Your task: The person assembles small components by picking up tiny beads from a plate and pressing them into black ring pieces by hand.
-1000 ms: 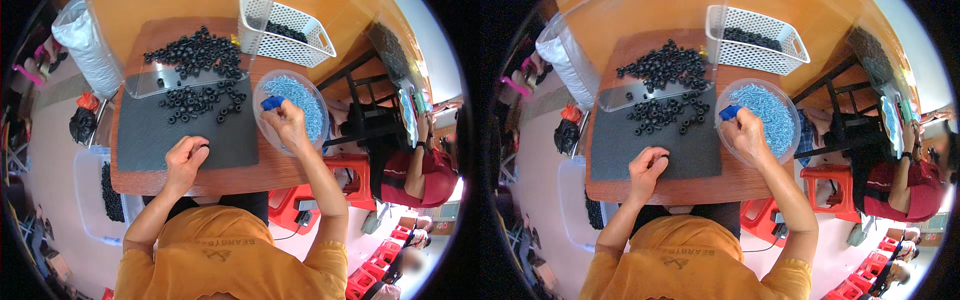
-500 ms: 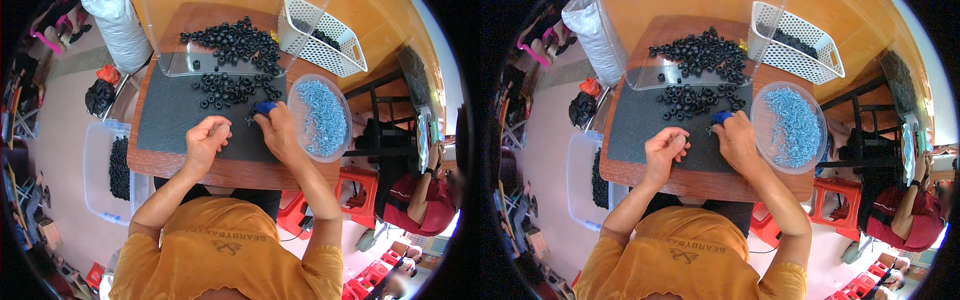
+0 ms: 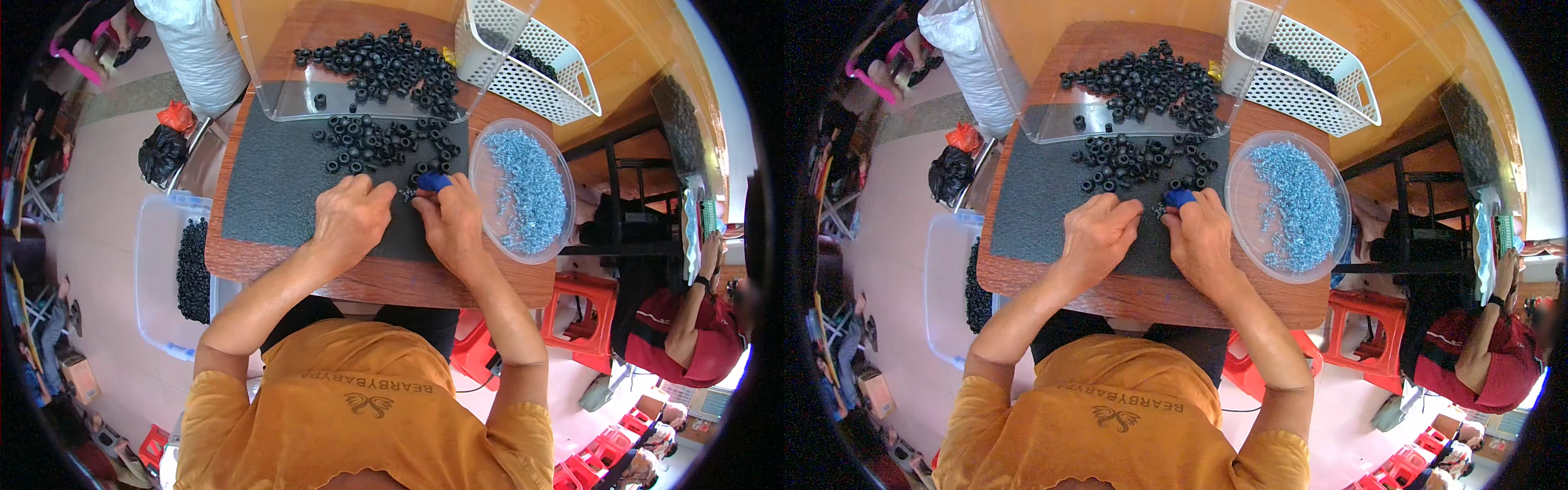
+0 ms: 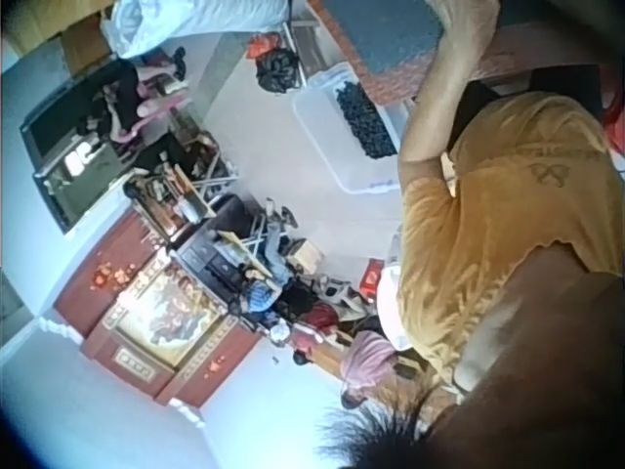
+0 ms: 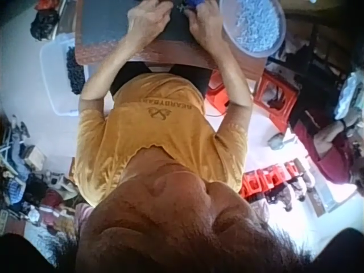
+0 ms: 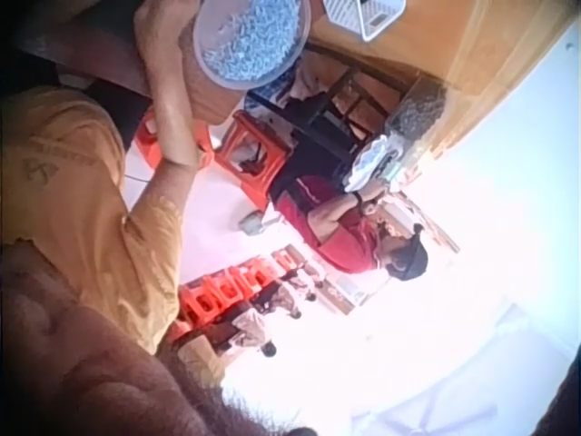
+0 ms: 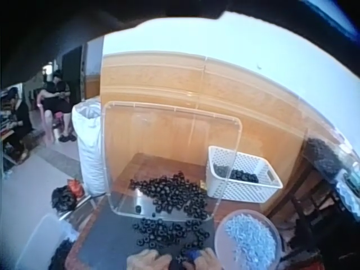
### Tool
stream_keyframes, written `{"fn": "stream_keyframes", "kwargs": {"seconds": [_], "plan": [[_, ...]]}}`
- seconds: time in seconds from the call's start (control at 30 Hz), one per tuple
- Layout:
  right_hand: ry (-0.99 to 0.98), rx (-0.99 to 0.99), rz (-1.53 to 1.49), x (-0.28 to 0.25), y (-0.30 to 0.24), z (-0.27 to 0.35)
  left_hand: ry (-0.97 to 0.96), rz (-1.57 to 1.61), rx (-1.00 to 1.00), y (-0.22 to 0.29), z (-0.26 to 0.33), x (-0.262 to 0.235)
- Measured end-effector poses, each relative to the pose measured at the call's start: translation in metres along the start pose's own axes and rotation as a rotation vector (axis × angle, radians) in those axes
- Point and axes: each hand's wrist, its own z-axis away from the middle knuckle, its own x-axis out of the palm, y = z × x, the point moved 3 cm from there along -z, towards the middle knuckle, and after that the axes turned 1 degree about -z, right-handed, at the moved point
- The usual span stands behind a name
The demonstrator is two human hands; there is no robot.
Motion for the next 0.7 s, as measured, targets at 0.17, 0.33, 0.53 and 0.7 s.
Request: {"fn": "stream_keyframes", "kwargs": {"seconds": [0.17, 0.33, 0.53, 0.7], "plan": [[0.078, 0.117, -0.054, -0.003, 0.005, 0.007, -0.122, -0.106, 0.185, 0.000, -0.016, 0.013], [0.098, 0.149, -0.044, -0.004, 0.007, 0.011, -0.233, -0.118, 0.297, 0.000, -0.027, 0.017], [0.108, 0.154, -0.020, -0.001, 0.009, 0.011, -0.265, -0.164, 0.296, -0.004, -0.025, 0.016], [0.079, 0.113, 0.031, -0.004, 0.009, 0.012, -0.194, -0.109, 0.204, 0.003, -0.020, 0.003]]}}
